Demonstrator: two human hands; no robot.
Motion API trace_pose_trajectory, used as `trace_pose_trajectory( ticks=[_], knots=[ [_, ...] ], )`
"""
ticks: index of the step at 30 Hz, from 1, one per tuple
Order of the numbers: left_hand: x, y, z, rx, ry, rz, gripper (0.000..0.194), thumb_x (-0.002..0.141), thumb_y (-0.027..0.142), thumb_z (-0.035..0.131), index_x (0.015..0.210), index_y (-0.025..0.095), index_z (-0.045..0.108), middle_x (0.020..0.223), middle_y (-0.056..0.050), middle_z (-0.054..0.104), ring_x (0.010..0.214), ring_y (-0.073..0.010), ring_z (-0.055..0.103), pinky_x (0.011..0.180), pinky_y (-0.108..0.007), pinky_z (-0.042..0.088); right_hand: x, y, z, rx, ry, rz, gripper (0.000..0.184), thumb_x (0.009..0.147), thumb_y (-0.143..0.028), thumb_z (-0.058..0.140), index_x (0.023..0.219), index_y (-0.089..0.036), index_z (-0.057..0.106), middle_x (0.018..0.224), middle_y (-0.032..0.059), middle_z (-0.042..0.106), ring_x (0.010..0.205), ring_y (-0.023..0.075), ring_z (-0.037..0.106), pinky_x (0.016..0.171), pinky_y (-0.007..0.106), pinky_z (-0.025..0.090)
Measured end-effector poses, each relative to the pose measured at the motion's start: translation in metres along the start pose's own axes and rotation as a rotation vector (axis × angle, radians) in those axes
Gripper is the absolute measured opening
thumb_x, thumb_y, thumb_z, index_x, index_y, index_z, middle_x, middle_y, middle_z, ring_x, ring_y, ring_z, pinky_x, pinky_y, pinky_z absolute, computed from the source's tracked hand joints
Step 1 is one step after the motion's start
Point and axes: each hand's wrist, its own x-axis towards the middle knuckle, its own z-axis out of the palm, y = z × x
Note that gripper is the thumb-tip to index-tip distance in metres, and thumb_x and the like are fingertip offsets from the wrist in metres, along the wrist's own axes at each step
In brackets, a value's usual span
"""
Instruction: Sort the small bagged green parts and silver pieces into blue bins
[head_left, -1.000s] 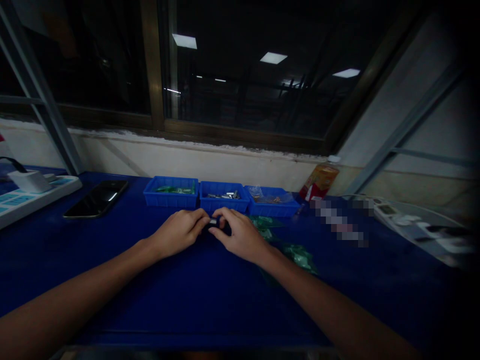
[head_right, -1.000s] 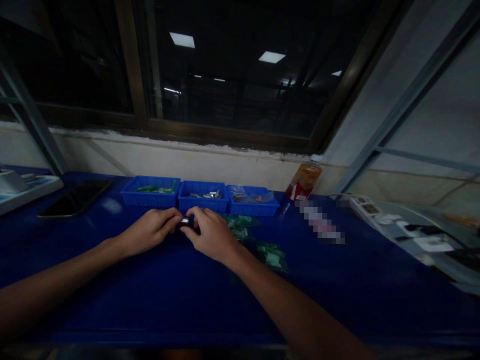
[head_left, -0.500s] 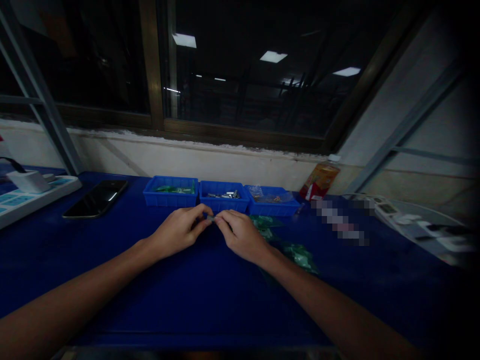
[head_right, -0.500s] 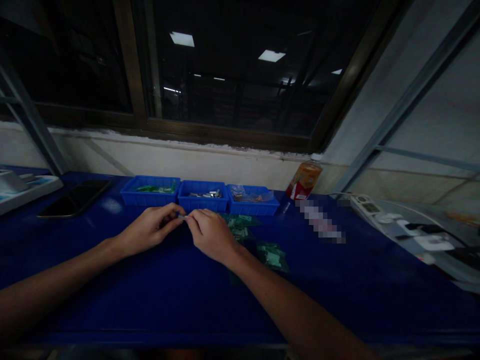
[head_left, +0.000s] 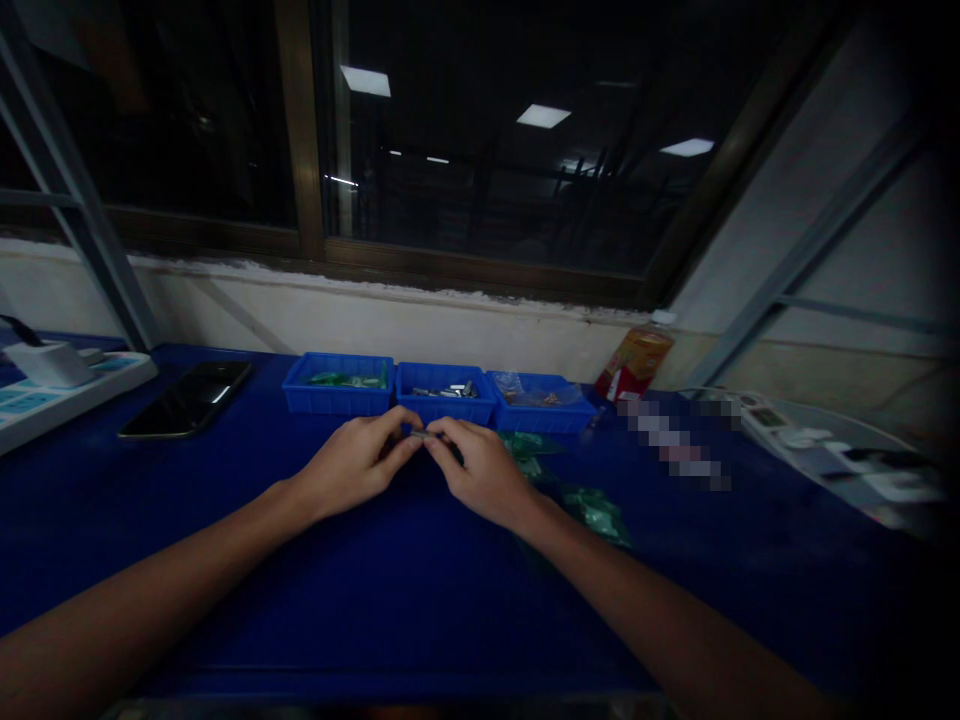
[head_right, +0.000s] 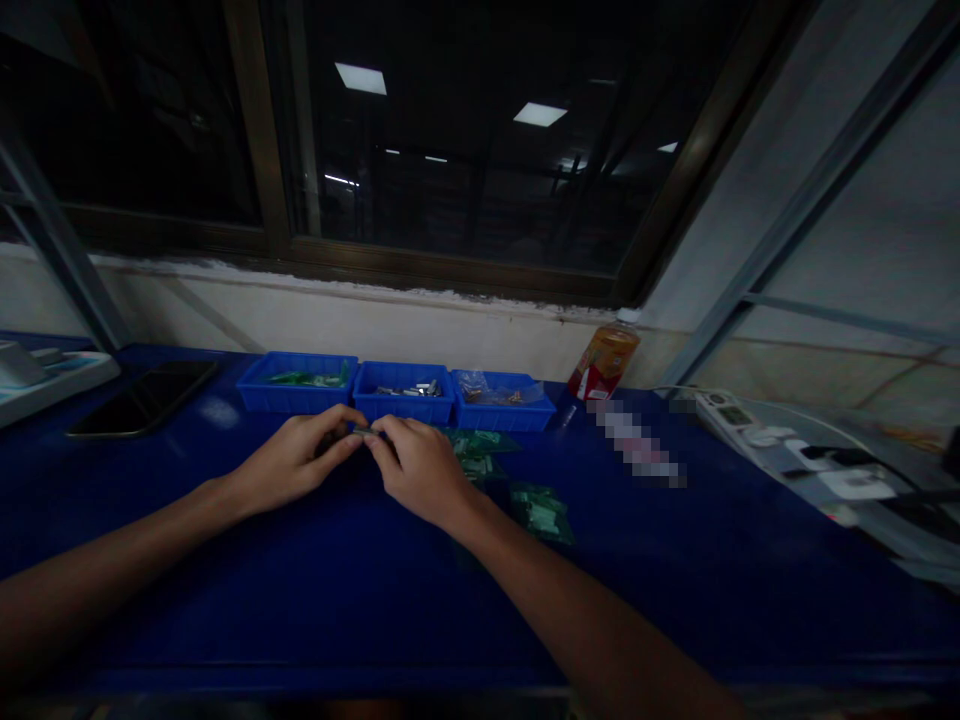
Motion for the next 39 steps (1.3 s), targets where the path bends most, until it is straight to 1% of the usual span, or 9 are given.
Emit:
trace_pose_trajectory(
  ticks=[5, 11, 17, 19, 22, 25, 30, 35, 39],
  knots=[
    [-0.0006, -0.0019, 0.0023, 0.019, 0.034, 0.016, 0.020, 0.086, 0.030, 0.043, 0.101, 0.020, 0.052, 0.073, 0.001, 0.059, 0.059, -0.0102, 0.053, 0.052, -0.020, 0.036, 0.0009, -0.0009, -0.0002, -0.021, -0.034, -0.003, 0.027, 0.090, -0.028, 0.034, 0.072, -0.017, 0.053, 0.068, 0.0015, 0.057, 0.066, 0.0116, 0.053, 0.061, 0.024, 0.036],
    [-0.0002, -0.0015, 0.0004, 0.064, 0.010, -0.011, 0.024, 0.089, 0.032, 0.035, 0.088, 0.018, 0.054, 0.072, -0.001, 0.060, 0.062, -0.0120, 0.055, 0.056, -0.022, 0.037, -0.0008, -0.0022, -0.0013, 0.029, -0.004, 0.029, 0.019, 0.082, -0.032, 0.048, 0.096, -0.019, 0.052, 0.066, -0.0017, 0.054, 0.063, 0.0121, 0.052, 0.059, 0.025, 0.037],
    [-0.0002, -0.0005, -0.0010, 0.094, -0.025, -0.023, 0.034, 0.091, 0.035, 0.030, 0.073, 0.016, 0.051, 0.065, 0.000, 0.056, 0.059, -0.0117, 0.053, 0.055, -0.023, 0.035, -0.0015, -0.0019, 0.0010, 0.022, -0.008, -0.011, 0.012, 0.082, -0.026, 0.048, 0.090, -0.020, 0.052, 0.070, -0.0003, 0.055, 0.067, 0.0126, 0.053, 0.063, 0.025, 0.039],
    [-0.0006, 0.0003, -0.0012, 0.068, -0.017, -0.021, 0.031, 0.090, 0.035, 0.031, 0.078, 0.016, 0.053, 0.066, 0.000, 0.056, 0.060, -0.0115, 0.053, 0.056, -0.023, 0.036, -0.0011, -0.0019, 0.0014, 0.024, 0.001, -0.008, 0.013, 0.084, -0.026, 0.045, 0.091, -0.019, 0.053, 0.074, 0.0012, 0.057, 0.070, 0.0128, 0.054, 0.065, 0.025, 0.039],
    [-0.0008, 0.0006, -0.0002, 0.011, 0.001, -0.004, 0.023, 0.088, 0.034, 0.039, 0.101, 0.018, 0.050, 0.069, 0.002, 0.057, 0.060, -0.0107, 0.053, 0.055, -0.022, 0.037, -0.0001, -0.0022, 0.0006, 0.028, 0.013, 0.006, 0.016, 0.088, -0.026, 0.039, 0.087, -0.018, 0.053, 0.078, 0.0028, 0.059, 0.073, 0.0131, 0.055, 0.066, 0.025, 0.039],
    [-0.0007, 0.0000, 0.0014, -0.010, 0.032, 0.025, 0.028, 0.084, 0.031, 0.047, 0.110, 0.019, 0.046, 0.071, 0.002, 0.057, 0.059, -0.0099, 0.053, 0.054, -0.022, 0.038, 0.0008, -0.0028, -0.0008, 0.011, 0.010, 0.007, 0.021, 0.089, -0.026, 0.035, 0.078, -0.018, 0.051, 0.071, 0.0019, 0.057, 0.068, 0.0127, 0.053, 0.062, 0.025, 0.037],
    [-0.0012, 0.0015, 0.0005, 0.020, 0.085, 0.072, 0.021, 0.086, 0.031, 0.044, 0.101, 0.020, 0.054, 0.078, -0.001, 0.061, 0.066, -0.0113, 0.055, 0.057, -0.022, 0.040, 0.0007, -0.0038, -0.0013, 0.009, -0.004, -0.009, 0.028, 0.090, -0.028, 0.031, 0.071, -0.018, 0.050, 0.066, 0.0013, 0.054, 0.064, 0.0121, 0.051, 0.061, 0.025, 0.037],
    [-0.0015, 0.0029, -0.0009, 0.053, 0.075, 0.019, 0.022, 0.088, 0.032, 0.038, 0.090, 0.018, 0.055, 0.073, -0.001, 0.060, 0.063, -0.0117, 0.054, 0.056, -0.023, 0.037, -0.0012, -0.0046, -0.0020, 0.083, 0.029, 0.013, 0.015, 0.087, -0.029, 0.039, 0.090, -0.019, 0.050, 0.070, 0.0000, 0.056, 0.066, 0.0121, 0.053, 0.063, 0.025, 0.039],
    [-0.0008, 0.0025, -0.0009, 0.074, 0.046, -0.006, 0.029, 0.090, 0.032, 0.031, 0.074, 0.016, 0.050, 0.063, 0.001, 0.054, 0.057, -0.0107, 0.050, 0.054, -0.022, 0.035, -0.0027, -0.0061, -0.0020, 0.092, 0.029, -0.001, 0.018, 0.081, -0.028, 0.047, 0.097, -0.020, 0.047, 0.069, -0.0011, 0.054, 0.064, 0.0124, 0.053, 0.063, 0.026, 0.040]
  ],
)
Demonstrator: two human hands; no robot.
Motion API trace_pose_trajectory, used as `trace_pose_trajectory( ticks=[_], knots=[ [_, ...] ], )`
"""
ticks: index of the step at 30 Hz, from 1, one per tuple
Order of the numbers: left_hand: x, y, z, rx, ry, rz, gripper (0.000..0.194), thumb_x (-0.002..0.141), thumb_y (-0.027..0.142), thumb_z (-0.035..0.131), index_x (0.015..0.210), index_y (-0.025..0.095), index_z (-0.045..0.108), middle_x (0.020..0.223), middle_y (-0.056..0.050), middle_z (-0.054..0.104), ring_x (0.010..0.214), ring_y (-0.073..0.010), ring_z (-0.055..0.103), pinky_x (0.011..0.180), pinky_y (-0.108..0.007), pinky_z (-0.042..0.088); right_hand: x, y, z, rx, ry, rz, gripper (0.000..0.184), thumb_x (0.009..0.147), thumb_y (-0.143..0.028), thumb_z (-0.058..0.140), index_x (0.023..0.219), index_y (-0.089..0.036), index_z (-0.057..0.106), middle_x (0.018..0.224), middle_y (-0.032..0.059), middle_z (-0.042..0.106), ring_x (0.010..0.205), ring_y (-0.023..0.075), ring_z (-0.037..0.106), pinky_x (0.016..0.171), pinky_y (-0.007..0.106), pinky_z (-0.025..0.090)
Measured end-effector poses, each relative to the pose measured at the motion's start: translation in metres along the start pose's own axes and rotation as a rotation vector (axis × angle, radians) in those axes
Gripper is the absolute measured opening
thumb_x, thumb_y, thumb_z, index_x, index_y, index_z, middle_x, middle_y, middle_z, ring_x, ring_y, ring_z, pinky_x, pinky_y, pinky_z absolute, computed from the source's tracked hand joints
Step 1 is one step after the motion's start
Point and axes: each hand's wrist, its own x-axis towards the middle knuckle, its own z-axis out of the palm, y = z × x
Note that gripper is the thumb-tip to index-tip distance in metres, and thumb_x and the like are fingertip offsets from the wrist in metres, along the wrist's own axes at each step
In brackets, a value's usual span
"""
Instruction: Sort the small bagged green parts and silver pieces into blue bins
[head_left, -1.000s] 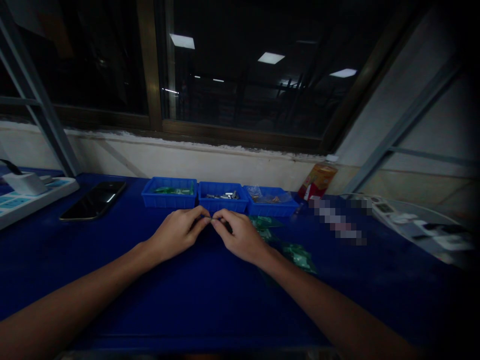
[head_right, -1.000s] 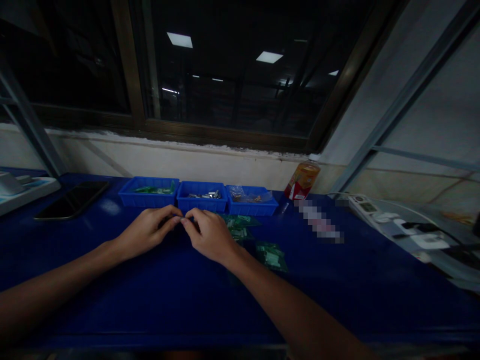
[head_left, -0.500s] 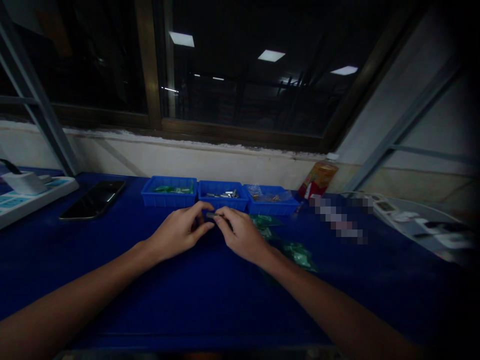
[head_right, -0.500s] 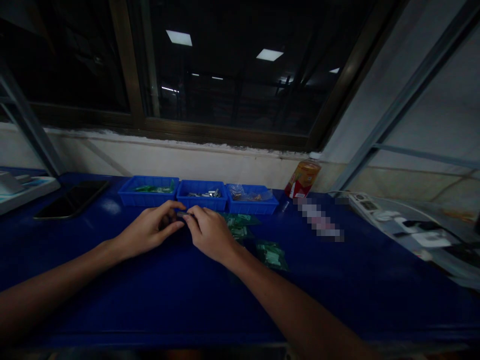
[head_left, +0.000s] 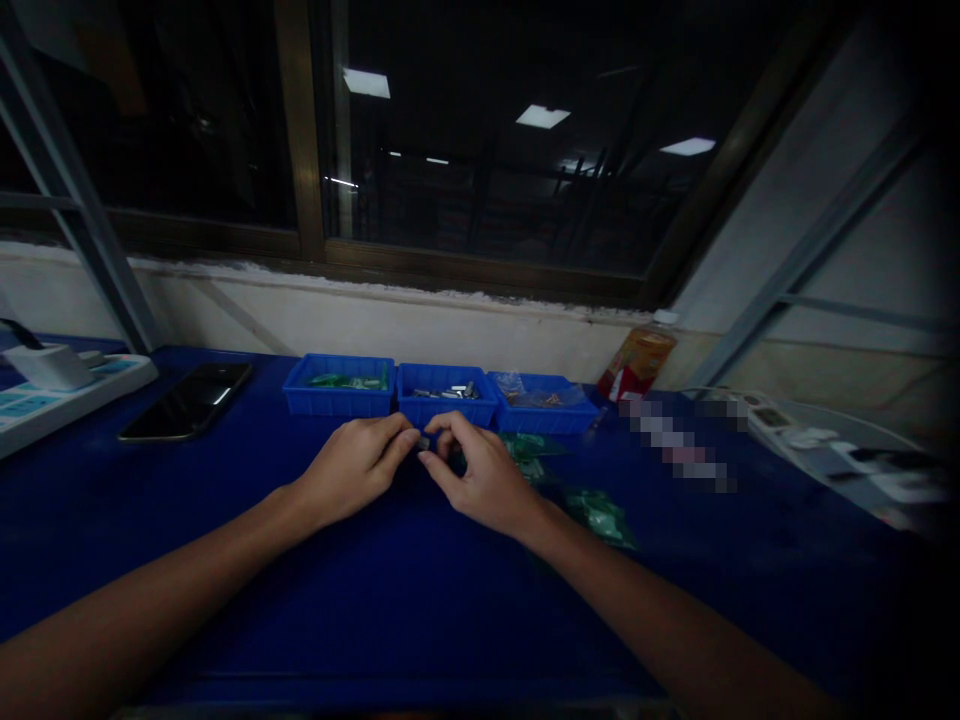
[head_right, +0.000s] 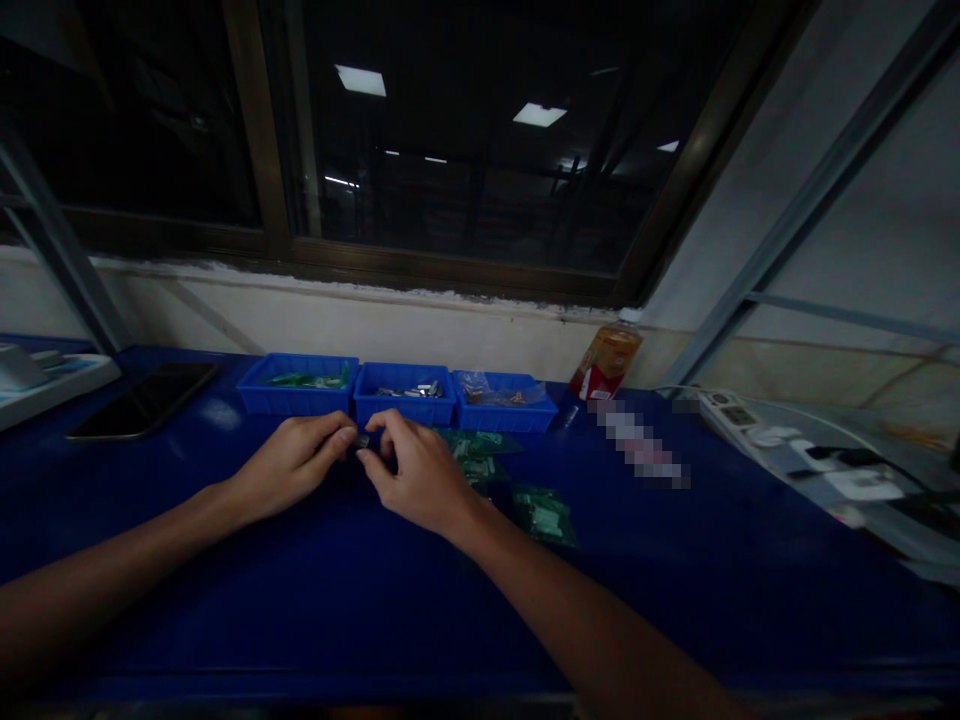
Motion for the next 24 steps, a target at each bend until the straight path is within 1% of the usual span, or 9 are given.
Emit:
trace_pose_trajectory(
  ticks=[4, 6, 8, 10, 12, 15, 18, 21, 24],
  knots=[
    [0.0002, 0.0000, -0.0005, -0.002, -0.025, -0.008, 0.034, 0.091, 0.034, 0.028, 0.069, 0.016, 0.048, 0.061, 0.000, 0.052, 0.056, -0.0103, 0.049, 0.053, -0.022, 0.034, 0.0001, -0.0009, 0.0014, -0.007, -0.007, -0.031, 0.011, 0.082, -0.026, 0.046, 0.091, -0.020, 0.049, 0.071, -0.0002, 0.055, 0.068, 0.0128, 0.054, 0.066, 0.026, 0.041],
    [-0.0001, 0.0005, -0.0008, -0.018, -0.027, -0.010, 0.034, 0.091, 0.035, 0.029, 0.071, 0.016, 0.050, 0.062, 0.000, 0.053, 0.057, -0.0104, 0.050, 0.054, -0.022, 0.034, 0.0005, -0.0005, 0.0019, -0.010, -0.004, -0.031, 0.011, 0.084, -0.025, 0.044, 0.091, -0.019, 0.050, 0.073, 0.0009, 0.057, 0.071, 0.0132, 0.055, 0.068, 0.026, 0.041],
    [-0.0006, 0.0010, -0.0005, -0.052, -0.019, -0.008, 0.028, 0.090, 0.035, 0.032, 0.081, 0.016, 0.052, 0.064, 0.001, 0.054, 0.057, -0.0101, 0.050, 0.053, -0.022, 0.034, 0.0012, 0.0004, 0.0018, -0.012, 0.011, -0.021, 0.012, 0.085, -0.025, 0.042, 0.091, -0.019, 0.051, 0.077, 0.0025, 0.059, 0.073, 0.0138, 0.056, 0.069, 0.026, 0.042],
    [-0.0010, 0.0011, 0.0004, -0.086, -0.007, 0.007, 0.022, 0.087, 0.034, 0.040, 0.096, 0.017, 0.050, 0.065, 0.003, 0.054, 0.055, -0.0096, 0.050, 0.052, -0.022, 0.035, 0.0018, 0.0012, 0.0014, -0.018, 0.020, -0.005, 0.015, 0.086, -0.026, 0.039, 0.090, -0.019, 0.052, 0.080, 0.0036, 0.061, 0.074, 0.0142, 0.057, 0.069, 0.027, 0.042],
    [-0.0011, 0.0005, 0.0018, -0.099, 0.010, 0.031, 0.024, 0.084, 0.032, 0.046, 0.104, 0.018, 0.048, 0.067, 0.003, 0.055, 0.055, -0.0092, 0.050, 0.051, -0.021, 0.036, 0.0023, 0.0013, 0.0007, -0.029, 0.015, 0.007, 0.017, 0.088, -0.026, 0.037, 0.089, -0.018, 0.053, 0.079, 0.0036, 0.061, 0.074, 0.0143, 0.057, 0.067, 0.027, 0.041],
    [-0.0010, -0.0005, 0.0029, -0.089, 0.043, 0.058, 0.021, 0.084, 0.029, 0.046, 0.101, 0.018, 0.050, 0.072, 0.001, 0.057, 0.060, -0.0102, 0.052, 0.054, -0.022, 0.038, 0.0026, 0.0007, 0.0001, -0.037, 0.001, 0.002, 0.020, 0.089, -0.026, 0.035, 0.085, -0.018, 0.053, 0.076, 0.0033, 0.060, 0.072, 0.0140, 0.056, 0.066, 0.026, 0.041],
    [-0.0008, -0.0009, 0.0021, -0.070, 0.049, 0.041, 0.019, 0.086, 0.028, 0.043, 0.099, 0.018, 0.052, 0.070, 0.000, 0.058, 0.061, -0.0108, 0.053, 0.053, -0.022, 0.037, 0.0020, 0.0003, 0.0003, -0.022, 0.000, 0.001, 0.020, 0.088, -0.028, 0.035, 0.084, -0.018, 0.053, 0.075, 0.0029, 0.059, 0.072, 0.0136, 0.055, 0.065, 0.026, 0.040],
    [-0.0003, -0.0006, 0.0001, -0.049, 0.036, 0.019, 0.021, 0.087, 0.030, 0.040, 0.096, 0.018, 0.053, 0.068, 0.001, 0.059, 0.058, -0.0108, 0.053, 0.052, -0.022, 0.035, 0.0009, 0.0008, 0.0009, -0.007, 0.008, 0.011, 0.016, 0.086, -0.030, 0.041, 0.094, -0.019, 0.050, 0.071, 0.0008, 0.057, 0.067, 0.0131, 0.054, 0.063, 0.026, 0.040],
    [-0.0001, 0.0002, -0.0019, -0.041, 0.013, 0.018, 0.024, 0.089, 0.032, 0.036, 0.090, 0.017, 0.055, 0.070, 0.000, 0.059, 0.061, -0.0111, 0.054, 0.055, -0.022, 0.036, -0.0001, 0.0011, 0.0010, -0.007, 0.005, 0.003, 0.021, 0.082, -0.028, 0.047, 0.101, -0.019, 0.046, 0.069, -0.0011, 0.054, 0.064, 0.0126, 0.053, 0.063, 0.026, 0.040]
  ],
)
